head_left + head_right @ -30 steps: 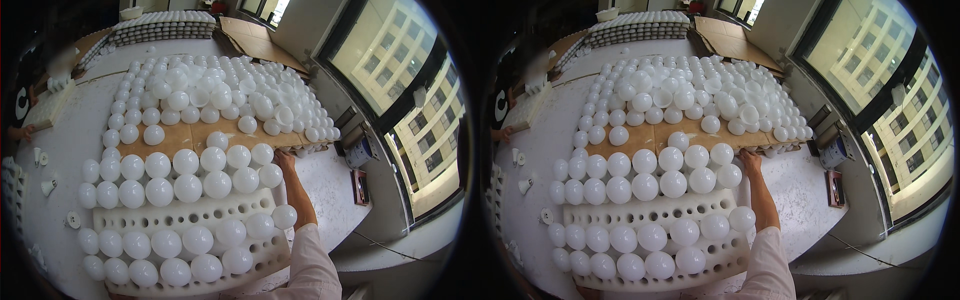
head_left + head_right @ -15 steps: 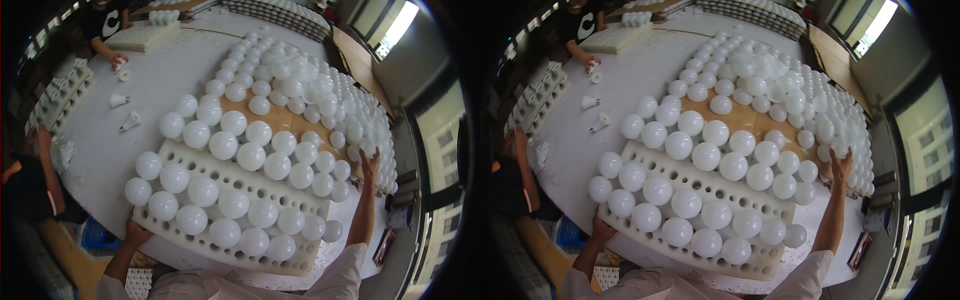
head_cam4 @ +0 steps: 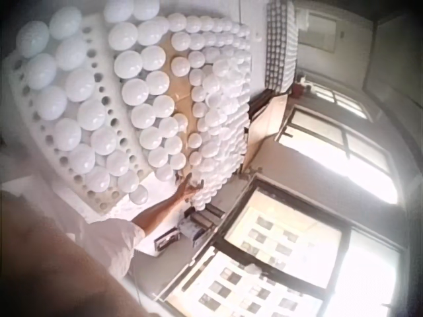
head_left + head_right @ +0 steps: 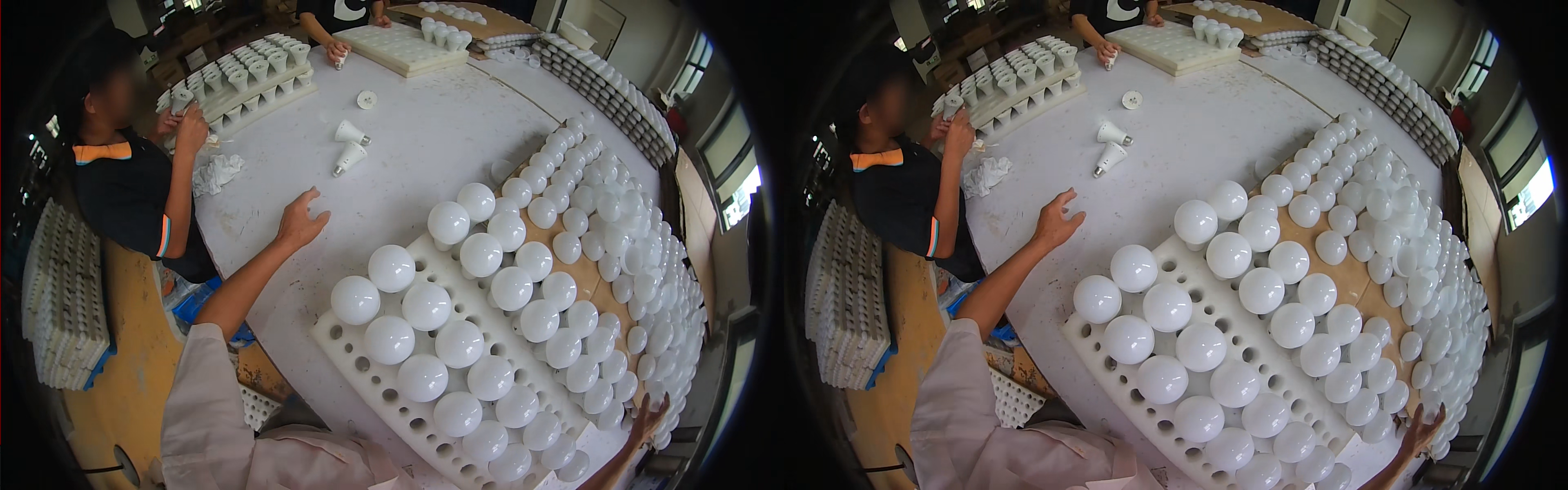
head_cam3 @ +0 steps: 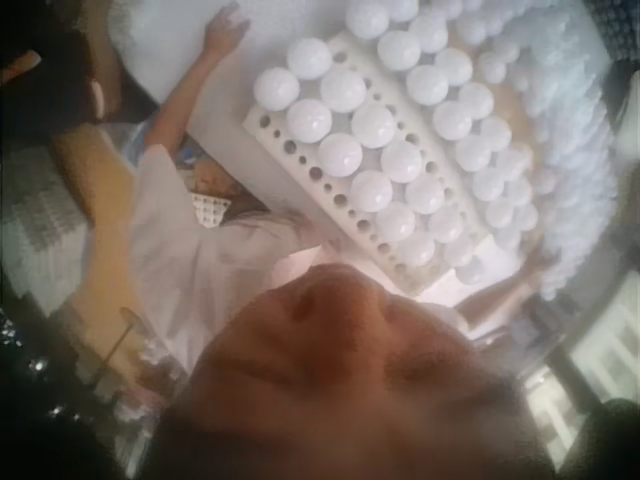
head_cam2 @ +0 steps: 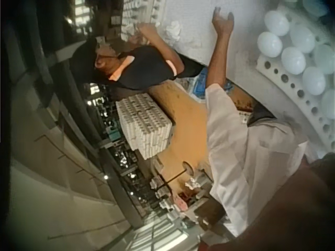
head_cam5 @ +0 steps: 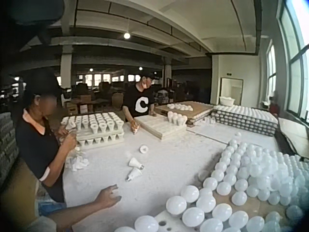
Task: The person assembles light bulbs by attaching rounded bulb covers onto bulb bases by hand and inserting the completed light bulbs into holes in a holder tray.
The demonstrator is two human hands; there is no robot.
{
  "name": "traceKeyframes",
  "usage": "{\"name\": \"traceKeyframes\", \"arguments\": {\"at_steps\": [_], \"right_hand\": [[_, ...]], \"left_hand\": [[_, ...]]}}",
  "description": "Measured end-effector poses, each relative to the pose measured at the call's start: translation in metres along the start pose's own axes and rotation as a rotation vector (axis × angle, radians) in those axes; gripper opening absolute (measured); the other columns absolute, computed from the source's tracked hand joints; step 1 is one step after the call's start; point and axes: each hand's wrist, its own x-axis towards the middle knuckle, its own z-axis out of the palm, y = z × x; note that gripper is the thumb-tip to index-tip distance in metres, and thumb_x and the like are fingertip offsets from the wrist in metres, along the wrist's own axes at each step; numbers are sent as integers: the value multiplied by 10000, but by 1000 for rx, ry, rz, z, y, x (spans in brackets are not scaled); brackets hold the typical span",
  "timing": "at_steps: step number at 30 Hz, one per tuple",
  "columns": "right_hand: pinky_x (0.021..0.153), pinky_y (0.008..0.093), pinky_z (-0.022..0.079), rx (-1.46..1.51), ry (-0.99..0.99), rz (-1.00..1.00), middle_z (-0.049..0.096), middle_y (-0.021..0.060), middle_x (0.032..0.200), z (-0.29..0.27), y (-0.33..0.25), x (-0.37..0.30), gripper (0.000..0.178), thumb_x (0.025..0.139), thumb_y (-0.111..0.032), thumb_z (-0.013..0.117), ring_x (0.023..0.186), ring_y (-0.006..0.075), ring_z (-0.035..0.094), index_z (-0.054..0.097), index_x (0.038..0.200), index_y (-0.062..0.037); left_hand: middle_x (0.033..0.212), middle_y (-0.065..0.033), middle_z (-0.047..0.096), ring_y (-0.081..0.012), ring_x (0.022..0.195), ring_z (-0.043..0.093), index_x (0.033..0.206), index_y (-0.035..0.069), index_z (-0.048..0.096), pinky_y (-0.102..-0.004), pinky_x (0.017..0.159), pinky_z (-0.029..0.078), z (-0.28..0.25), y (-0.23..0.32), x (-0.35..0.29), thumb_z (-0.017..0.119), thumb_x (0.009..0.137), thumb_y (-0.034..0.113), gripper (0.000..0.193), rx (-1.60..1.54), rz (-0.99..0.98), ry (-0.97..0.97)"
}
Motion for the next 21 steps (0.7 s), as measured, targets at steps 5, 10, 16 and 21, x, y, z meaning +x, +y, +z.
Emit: {"name": "traceKeyframes", "arguments": {"at_steps": [5,10,16,21], "right_hand": [[852,460,460,-340,-431,18,569,219,1121,-23,-29,-81,597,672,-144,719,1002,370,559,507,1216,-20],[794,456,479,-457,-548,-109,581,212,1026,-5,-26,-136,622,589,-109,769,918,407,564,545,1163,-21],[765,448,482,-427,-328,-64,580,196,994,11,-57,-151,599,586,-102,775,890,402,564,548,1135,-27],[813,399,453,-323,-179,-219,564,173,913,-38,-43,-196,521,601,-100,783,851,363,552,571,1069,-16]], "left_hand": [[1118,-214,585,-342,1044,570,1114,-42,518,-403,895,467,34,13,106,721,723,394,621,187,-221,-14],[1077,-207,592,-336,1029,577,1081,-26,528,-422,874,474,72,-22,160,732,709,434,626,213,-290,117],[1071,-213,612,-339,1005,592,1150,-9,517,-408,863,470,83,-52,162,685,777,365,555,190,-200,132],[936,-113,603,-147,776,586,1079,-59,496,-273,684,486,35,-24,75,714,762,199,463,-711,-143,50]]}}
